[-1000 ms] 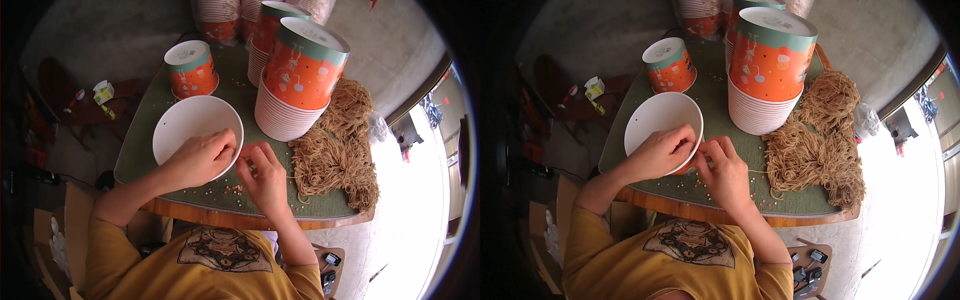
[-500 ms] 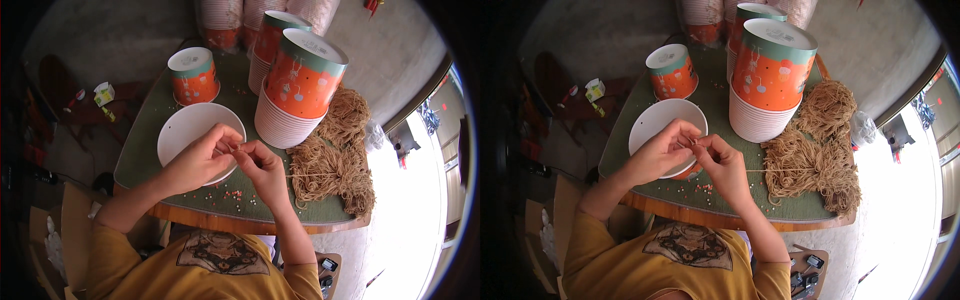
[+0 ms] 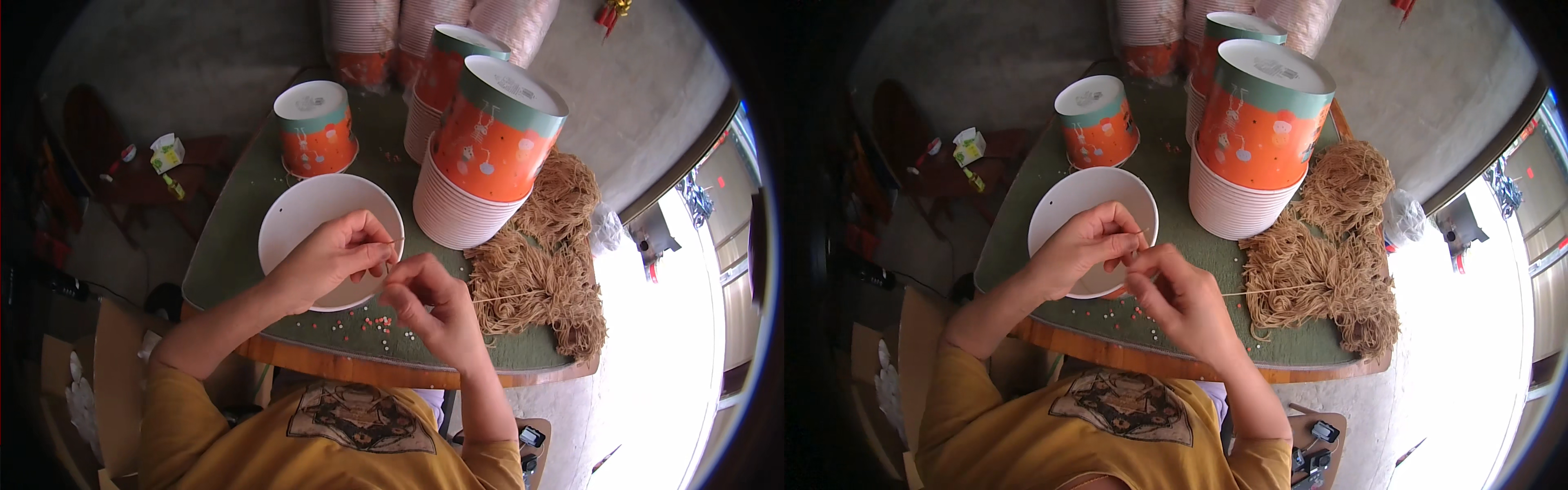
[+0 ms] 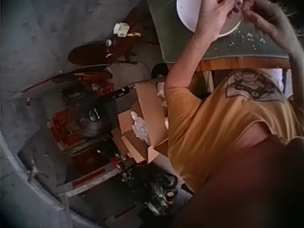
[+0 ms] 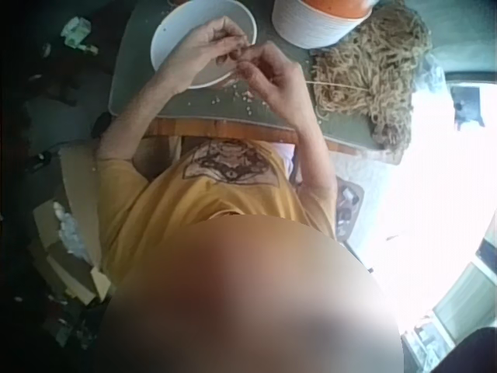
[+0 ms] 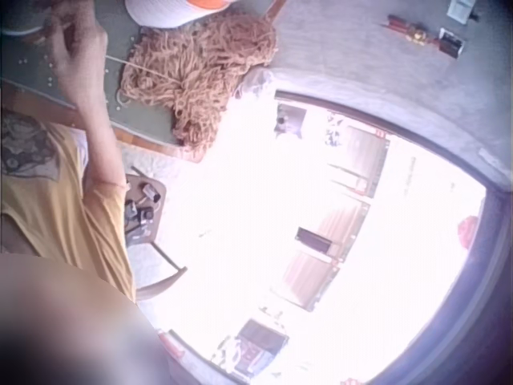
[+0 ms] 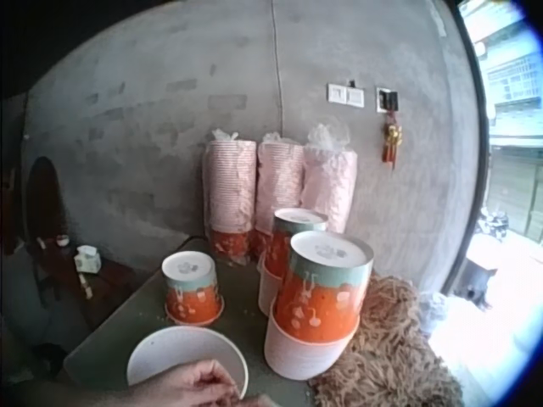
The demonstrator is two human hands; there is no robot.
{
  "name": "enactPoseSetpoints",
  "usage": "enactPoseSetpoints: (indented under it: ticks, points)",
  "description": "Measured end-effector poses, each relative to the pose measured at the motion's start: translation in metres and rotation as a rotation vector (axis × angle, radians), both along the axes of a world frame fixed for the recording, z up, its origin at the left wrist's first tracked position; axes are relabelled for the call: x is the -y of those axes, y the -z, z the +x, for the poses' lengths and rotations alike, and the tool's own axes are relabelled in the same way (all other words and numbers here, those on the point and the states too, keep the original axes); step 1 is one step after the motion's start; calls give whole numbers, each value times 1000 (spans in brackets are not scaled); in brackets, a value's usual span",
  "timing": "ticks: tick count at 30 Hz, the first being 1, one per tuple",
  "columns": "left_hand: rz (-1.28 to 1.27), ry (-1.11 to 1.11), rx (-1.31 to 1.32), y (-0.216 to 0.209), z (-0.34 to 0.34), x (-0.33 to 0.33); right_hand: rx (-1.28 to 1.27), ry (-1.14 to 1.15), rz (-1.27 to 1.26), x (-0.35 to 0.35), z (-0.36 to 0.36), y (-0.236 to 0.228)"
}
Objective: Attaching rope handles to paper buckets by threading them through pre-punched holes.
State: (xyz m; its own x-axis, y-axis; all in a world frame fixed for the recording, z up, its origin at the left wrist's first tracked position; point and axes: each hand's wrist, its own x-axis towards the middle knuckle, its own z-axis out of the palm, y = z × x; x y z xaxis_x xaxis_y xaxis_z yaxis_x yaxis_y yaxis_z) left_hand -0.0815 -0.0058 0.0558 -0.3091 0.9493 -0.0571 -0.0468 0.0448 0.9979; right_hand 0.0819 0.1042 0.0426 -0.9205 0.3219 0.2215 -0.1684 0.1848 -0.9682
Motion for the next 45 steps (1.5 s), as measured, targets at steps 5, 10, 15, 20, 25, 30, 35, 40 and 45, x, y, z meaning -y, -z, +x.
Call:
enactPoseSetpoints:
  ticks: [5, 10, 15, 20, 25, 30, 35, 40, 45]
  points:
    - [166, 97, -87, 10, 2, -6, 26, -131, -189, -10, -17, -26]
    - [26, 94, -4, 2, 4, -7, -36, -10, -360, -41, -30, -14]
    - [-102, 138, -36, -2, 0, -5, -40, 57, -551, -39, -20, 1]
    - [-85, 95, -71, -6, 6, -8, -124, 255, 25, -24, -13, 14]
    - [-107, 110, -46, -7, 2, -9, -183, 368, 358, -10, -11, 12]
    - [-157, 94, 248, -3, 1, -9, -250, 448, 530, 12, -14, 19]
    - [-143, 74, 296, -6, 2, -8, -271, 417, 606, 6, -9, 19]
    - [-97, 114, 211, -9, 0, -7, -73, 281, -226, -7, 6, 19]
    - [6, 75, -227, -12, 11, -2, -43, 280, -147, -9, 1, 13]
